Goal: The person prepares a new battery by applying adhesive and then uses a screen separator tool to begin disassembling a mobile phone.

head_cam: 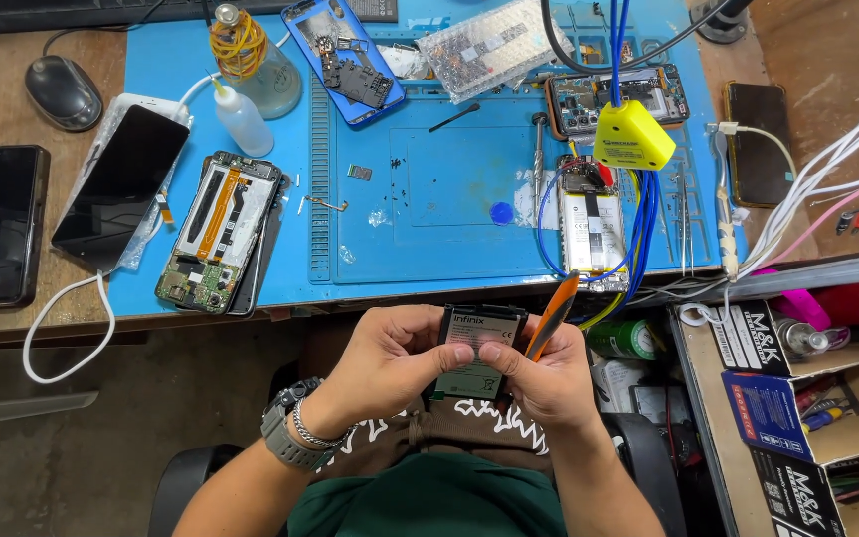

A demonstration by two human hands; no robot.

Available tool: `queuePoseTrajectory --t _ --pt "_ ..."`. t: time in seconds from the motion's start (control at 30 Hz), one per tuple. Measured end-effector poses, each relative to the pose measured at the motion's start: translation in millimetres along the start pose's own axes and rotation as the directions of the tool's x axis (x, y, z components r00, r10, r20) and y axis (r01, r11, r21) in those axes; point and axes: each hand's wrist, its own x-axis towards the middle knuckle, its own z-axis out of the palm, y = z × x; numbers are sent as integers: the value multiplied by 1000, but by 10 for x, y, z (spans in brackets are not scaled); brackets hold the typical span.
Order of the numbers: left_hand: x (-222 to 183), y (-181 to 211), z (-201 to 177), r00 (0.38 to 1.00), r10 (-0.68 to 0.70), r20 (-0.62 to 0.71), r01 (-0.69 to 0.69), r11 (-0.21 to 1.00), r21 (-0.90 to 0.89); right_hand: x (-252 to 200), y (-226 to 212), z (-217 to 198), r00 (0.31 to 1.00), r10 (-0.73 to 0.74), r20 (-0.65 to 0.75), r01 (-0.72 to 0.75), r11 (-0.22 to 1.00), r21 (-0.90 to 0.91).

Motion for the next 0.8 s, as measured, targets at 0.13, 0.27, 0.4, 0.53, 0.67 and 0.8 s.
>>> queuePoseTrajectory --t 0.13,0.27,0.4,0.53,0.67,0.8 --pt "27 -63 -16 1000 17 0 -17 1000 13 -7 -36 48 1000 -7 -8 7 1000 1" --pt "37 -113 -18 999 38 -11 -38 998 42 1 -88 109 1000 -20 -14 20 1000 0" --pt "60 -149 -44 997 64 -31 -60 989 133 12 -144 173 999 -30 -20 30 1000 0" --pt "61 -195 -48 994 96 -50 -86 982 167 16 -215 237 998 -49 -45 48 999 -25" --pt "76 -251 -37 989 125 -82 -109 978 180 13 -201 259 995 -75 -64 73 997 -39" --pt "117 -300 10 987 100 -126 -84 988 129 21 -256 366 991 -63 -121 63 998 -4"
